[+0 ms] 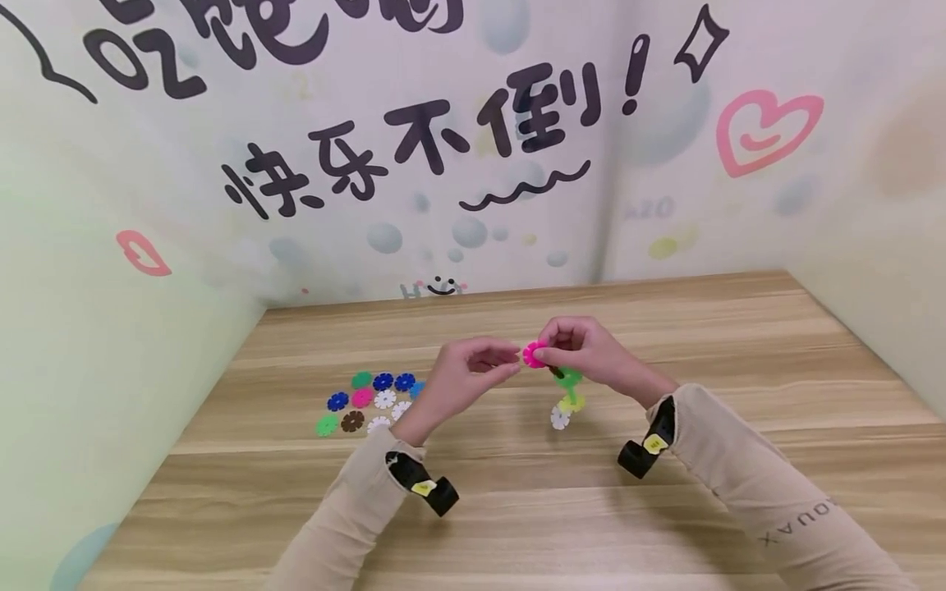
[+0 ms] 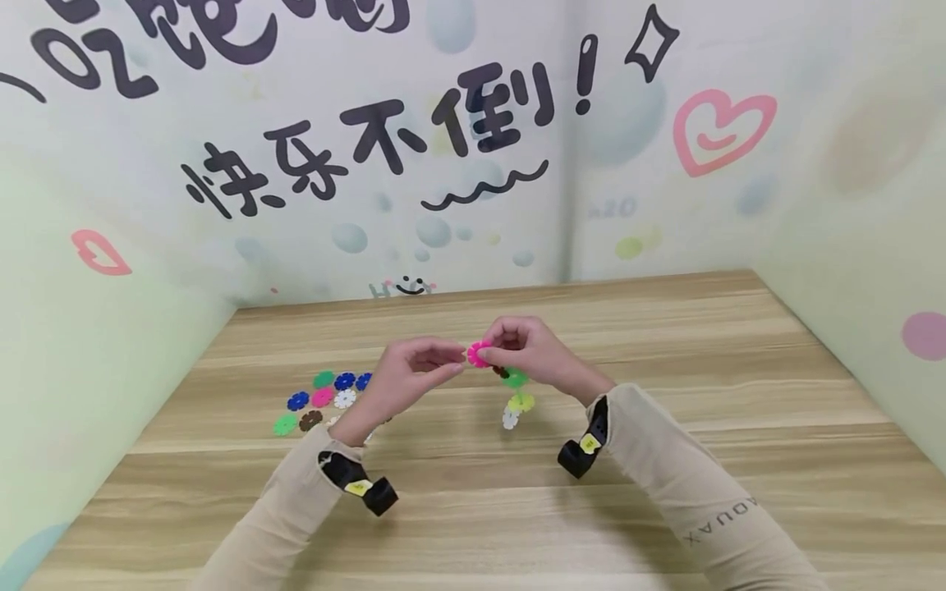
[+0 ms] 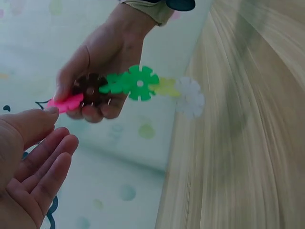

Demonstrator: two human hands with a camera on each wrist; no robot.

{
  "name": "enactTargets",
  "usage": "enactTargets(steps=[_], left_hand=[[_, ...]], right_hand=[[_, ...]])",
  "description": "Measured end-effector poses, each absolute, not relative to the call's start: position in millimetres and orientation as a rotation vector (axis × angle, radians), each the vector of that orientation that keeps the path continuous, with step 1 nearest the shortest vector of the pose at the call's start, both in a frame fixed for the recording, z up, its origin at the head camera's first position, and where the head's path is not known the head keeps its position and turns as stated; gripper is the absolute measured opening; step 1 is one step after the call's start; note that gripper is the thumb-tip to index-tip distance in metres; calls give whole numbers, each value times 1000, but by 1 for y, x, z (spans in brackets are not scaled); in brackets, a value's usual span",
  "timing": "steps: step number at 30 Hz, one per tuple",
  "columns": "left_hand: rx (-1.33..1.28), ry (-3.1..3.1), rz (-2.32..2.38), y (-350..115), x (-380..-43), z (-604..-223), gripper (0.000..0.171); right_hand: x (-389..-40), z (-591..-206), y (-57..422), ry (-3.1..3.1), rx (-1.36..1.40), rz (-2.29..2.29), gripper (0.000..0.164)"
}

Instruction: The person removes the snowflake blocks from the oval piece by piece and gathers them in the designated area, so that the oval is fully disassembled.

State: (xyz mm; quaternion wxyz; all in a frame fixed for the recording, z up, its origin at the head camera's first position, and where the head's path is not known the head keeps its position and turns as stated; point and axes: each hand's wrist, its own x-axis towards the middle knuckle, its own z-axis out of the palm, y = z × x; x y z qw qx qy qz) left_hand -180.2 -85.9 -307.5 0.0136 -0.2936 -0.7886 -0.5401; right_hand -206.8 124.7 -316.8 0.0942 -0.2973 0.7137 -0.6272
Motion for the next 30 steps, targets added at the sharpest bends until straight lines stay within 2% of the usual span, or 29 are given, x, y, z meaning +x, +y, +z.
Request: enactTargets(steps=[5,13,16,21,30], left_hand=[[-921,-2431,-1752,-72,-169,-292,17],[-870,-2359,-1817,-65,-168,-291,12],[-816,-2317,-1858,-65,-168,-291,12],[-707,-2222,-1976,-68,-176,-298,13],[-563,-2079,-2225,-66,-189,-316,16]], right_hand=[[-206,-316,124,2116,-924,-1853,8],[-205,-316,124,2173,-917,-1858,8],[-205,-314,125,2217,-887,-1884,14],[-204,-310,128,2223,-852,-1956,23],[-204,-309,127,2337,-1001,-1908,20]])
